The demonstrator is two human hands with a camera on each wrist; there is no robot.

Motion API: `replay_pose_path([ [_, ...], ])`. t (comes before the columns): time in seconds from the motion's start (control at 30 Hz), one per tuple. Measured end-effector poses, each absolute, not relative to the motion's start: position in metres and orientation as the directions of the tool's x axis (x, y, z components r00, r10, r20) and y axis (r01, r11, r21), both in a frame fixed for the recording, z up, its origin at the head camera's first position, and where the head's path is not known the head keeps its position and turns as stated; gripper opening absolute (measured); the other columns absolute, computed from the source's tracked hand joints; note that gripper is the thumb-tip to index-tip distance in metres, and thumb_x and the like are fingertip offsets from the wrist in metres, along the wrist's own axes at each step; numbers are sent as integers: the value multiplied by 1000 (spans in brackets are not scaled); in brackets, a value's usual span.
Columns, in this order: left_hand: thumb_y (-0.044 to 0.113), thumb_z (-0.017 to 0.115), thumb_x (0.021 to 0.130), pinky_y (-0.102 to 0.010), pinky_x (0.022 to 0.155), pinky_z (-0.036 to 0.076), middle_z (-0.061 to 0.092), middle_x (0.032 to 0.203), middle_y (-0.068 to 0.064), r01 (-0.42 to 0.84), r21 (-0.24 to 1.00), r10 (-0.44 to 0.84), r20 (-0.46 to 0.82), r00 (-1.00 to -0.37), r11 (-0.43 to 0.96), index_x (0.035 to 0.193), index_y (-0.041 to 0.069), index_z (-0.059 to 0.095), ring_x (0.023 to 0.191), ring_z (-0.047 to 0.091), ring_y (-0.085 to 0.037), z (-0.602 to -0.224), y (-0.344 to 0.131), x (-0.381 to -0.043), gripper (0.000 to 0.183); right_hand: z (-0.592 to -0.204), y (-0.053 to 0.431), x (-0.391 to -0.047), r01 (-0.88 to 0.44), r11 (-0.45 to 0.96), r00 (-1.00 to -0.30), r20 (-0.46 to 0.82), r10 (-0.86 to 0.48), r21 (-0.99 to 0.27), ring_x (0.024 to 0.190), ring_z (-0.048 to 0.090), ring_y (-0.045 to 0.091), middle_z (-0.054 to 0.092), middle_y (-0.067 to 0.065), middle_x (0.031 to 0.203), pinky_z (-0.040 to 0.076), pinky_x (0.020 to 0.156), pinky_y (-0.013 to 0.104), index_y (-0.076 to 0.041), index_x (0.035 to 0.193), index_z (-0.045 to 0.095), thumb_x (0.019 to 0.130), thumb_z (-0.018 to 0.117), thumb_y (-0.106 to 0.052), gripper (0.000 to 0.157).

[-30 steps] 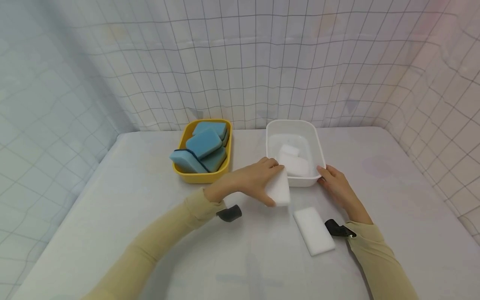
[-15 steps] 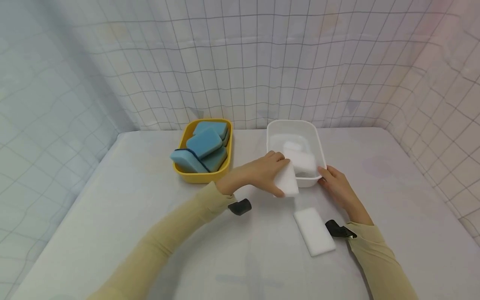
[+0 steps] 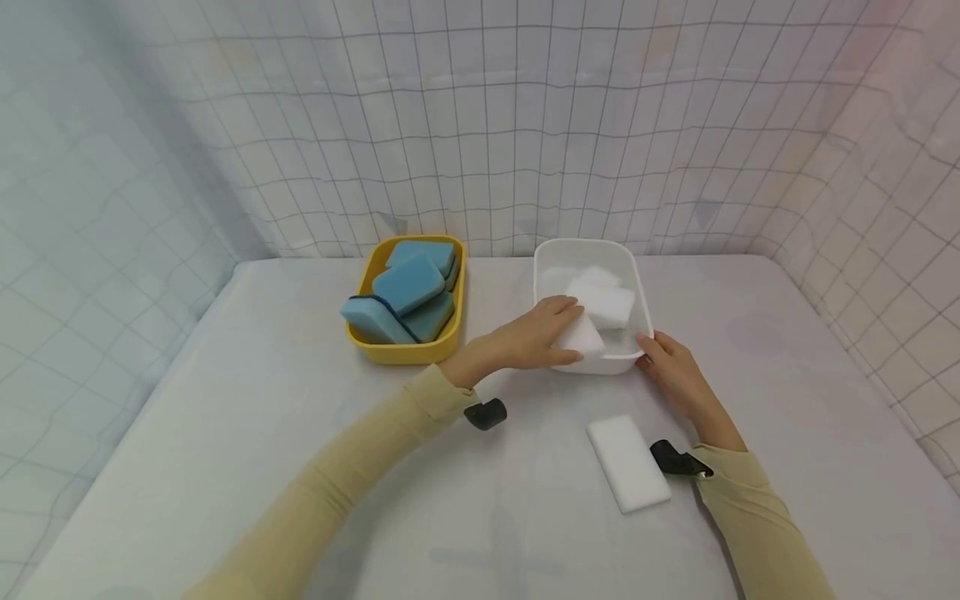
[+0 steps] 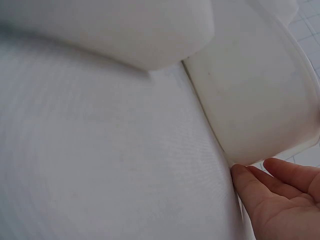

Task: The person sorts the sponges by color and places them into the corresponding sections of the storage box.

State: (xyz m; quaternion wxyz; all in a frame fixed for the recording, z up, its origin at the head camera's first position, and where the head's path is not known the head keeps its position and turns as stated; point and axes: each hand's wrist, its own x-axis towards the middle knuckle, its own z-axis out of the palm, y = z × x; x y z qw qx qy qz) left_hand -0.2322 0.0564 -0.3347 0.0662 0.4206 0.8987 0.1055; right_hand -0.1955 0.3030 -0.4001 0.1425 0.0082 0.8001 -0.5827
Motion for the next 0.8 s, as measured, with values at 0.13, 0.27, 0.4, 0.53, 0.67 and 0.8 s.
replay_pose_path([
  [0.13,26,55,95,-32,116,27,40,143,-17,767,234,780,55,-624,597,137,1,41,135,37,-26,-339,60,-236,51,-400,303,-194,179,314,-960,-235,-152,-932,143,13,39,5,25,156,20,116,44,5,148,10,98,33,-49,78],
  [0.27,22,58,93,-29,114,30,43,142,-15,759,244,763,96,-639,604,136,5,46,134,40,-24,-343,62,-238,48,-400,303,-193,172,320,-962,-229,-149,-932,143,15,39,7,25,156,21,116,44,5,148,10,98,33,-49,77],
  [0.4,25,57,94,-28,113,32,43,143,-13,746,272,751,109,-651,608,135,8,49,135,39,-23,-347,60,-238,46,-401,302,-194,170,326,-961,-229,-152,-930,143,14,39,7,24,156,19,116,46,3,149,9,98,32,-50,77],
  [0.53,26,56,94,-28,111,34,44,142,-12,748,289,749,132,-649,597,135,8,49,133,41,-22,-350,58,-238,45,-399,302,-195,162,336,-962,-225,-156,-928,143,13,39,6,24,156,18,116,49,3,149,9,98,32,-51,78],
  [0.67,26,56,94,-28,110,35,45,140,-12,764,287,757,163,-633,578,134,7,50,131,43,-22,-350,58,-237,44,-398,303,-194,162,353,-962,-227,-151,-921,143,15,40,8,24,156,19,116,49,3,149,11,98,31,-51,77],
  [0.8,25,56,94,-29,110,35,47,138,-13,781,273,766,186,-615,561,134,5,49,129,44,-23,-352,57,-235,45,-399,303,-194,168,358,-961,-234,-149,-918,142,15,40,9,25,156,20,116,48,3,149,10,98,31,-51,78],
])
